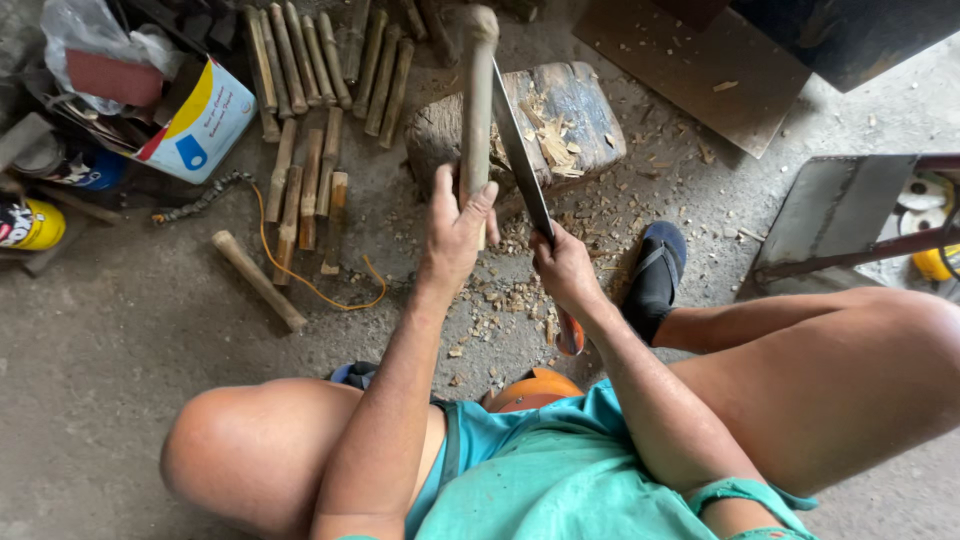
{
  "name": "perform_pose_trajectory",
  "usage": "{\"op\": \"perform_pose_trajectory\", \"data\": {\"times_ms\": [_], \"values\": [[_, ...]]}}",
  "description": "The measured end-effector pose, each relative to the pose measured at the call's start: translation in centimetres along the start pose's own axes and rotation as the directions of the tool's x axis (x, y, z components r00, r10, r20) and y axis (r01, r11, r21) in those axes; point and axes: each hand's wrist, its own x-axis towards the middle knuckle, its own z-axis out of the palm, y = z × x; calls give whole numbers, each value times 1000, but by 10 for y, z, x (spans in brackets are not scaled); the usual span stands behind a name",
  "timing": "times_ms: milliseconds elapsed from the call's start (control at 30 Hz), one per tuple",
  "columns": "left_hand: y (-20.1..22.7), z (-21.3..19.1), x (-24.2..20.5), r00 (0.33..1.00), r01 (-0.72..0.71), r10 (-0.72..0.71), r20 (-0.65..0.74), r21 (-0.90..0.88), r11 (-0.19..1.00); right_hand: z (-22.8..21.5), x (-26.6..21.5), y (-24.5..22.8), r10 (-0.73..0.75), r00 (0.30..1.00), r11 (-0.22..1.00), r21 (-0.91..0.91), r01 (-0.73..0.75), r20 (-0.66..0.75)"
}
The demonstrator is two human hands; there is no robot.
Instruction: The person sits on the floor and uses a knife to carve a cylindrical wooden stick, rotating it to shape the surface. Wood shavings accumulate on the floor as the person continues to shave the stick.
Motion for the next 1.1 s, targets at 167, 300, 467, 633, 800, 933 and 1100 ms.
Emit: {"op": "perform_pose_trajectory", "data": {"times_ms": [167, 300, 467, 633, 800, 933, 1100], "values": [[6, -9, -25, 988, 157, -155, 26, -164, 974, -3, 0, -2, -22, 996, 975, 220, 2, 88], [19, -23, -46, 974, 226, -225, -37, 45, 973, -10, -9, -11, 17, 990, 936, 347, -64, 137], [44, -47, -69, 942, -22, 218, -256, 599, 800, -24, -18, -26, -168, 961, 860, 509, 35, 218], [59, -59, -77, 842, -297, 410, -350, 333, 895, -20, -32, -31, -172, 961, 841, 541, 29, 217], [63, -58, -72, 762, -467, 547, -348, 290, 835, -7, -35, -20, -190, 981, 981, 41, 191, -34], [72, -62, -70, 692, -553, 615, -377, 271, 788, -1, -38, -11, -232, 972, 973, 3, 232, 30], [97, -72, -70, 630, -611, 665, -401, 274, 743, -1, -36, -4, -150, 970, 988, 3, 152, 189]]}}
